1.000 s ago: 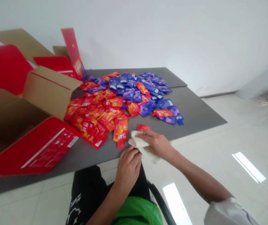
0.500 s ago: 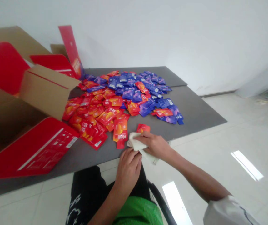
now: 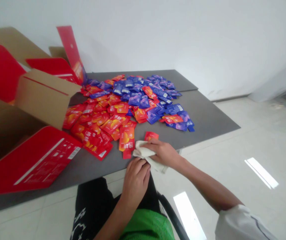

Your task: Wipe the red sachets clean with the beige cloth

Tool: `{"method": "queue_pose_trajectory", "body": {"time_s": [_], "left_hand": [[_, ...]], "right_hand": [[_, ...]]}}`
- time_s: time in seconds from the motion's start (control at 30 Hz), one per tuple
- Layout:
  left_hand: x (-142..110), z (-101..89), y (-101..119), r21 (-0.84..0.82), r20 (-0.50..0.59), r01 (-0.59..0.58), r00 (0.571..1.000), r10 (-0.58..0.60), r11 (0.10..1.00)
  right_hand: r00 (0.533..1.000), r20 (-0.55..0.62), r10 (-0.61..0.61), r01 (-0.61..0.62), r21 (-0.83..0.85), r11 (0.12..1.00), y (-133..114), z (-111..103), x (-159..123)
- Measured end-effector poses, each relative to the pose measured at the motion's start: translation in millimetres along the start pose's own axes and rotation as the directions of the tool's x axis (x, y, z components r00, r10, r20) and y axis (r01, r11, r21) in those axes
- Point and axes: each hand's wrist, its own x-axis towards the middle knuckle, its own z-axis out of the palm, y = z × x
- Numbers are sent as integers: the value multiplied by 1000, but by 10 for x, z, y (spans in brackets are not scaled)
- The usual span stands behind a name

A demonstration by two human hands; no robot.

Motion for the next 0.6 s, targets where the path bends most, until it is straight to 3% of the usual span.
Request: {"method": "queue_pose_trajectory", "body": {"time_s": [0.13,0.23,0.3,0.4,0.47,0.6], "left_hand": [[-12,9,-38,-11,17,-40,999,41,999],[-12,16,-40,-4,10,-44,999,44,999],[-6,14,-23,-5,6,-39,999,39,999],[8,0,3,4,12,0,1000,0,1000],[14,-9,4,3,8,-4,1000,4,1000],[10,-9,-21,-9,2,-49,999,49,999]], "right_hand": [[981,-137,139,-150,-76,986,342,-135,233],[971,-206,124,-147,-99,984,385,-238,237],[984,-176,37,-50,-69,996,240,-193,127],[998,-25,-65,65,-17,998,17,-41,-13],[999,22,-38,38,0,999,19,6,16],[987,-109,122,-129,-62,990,303,-144,255]]}}
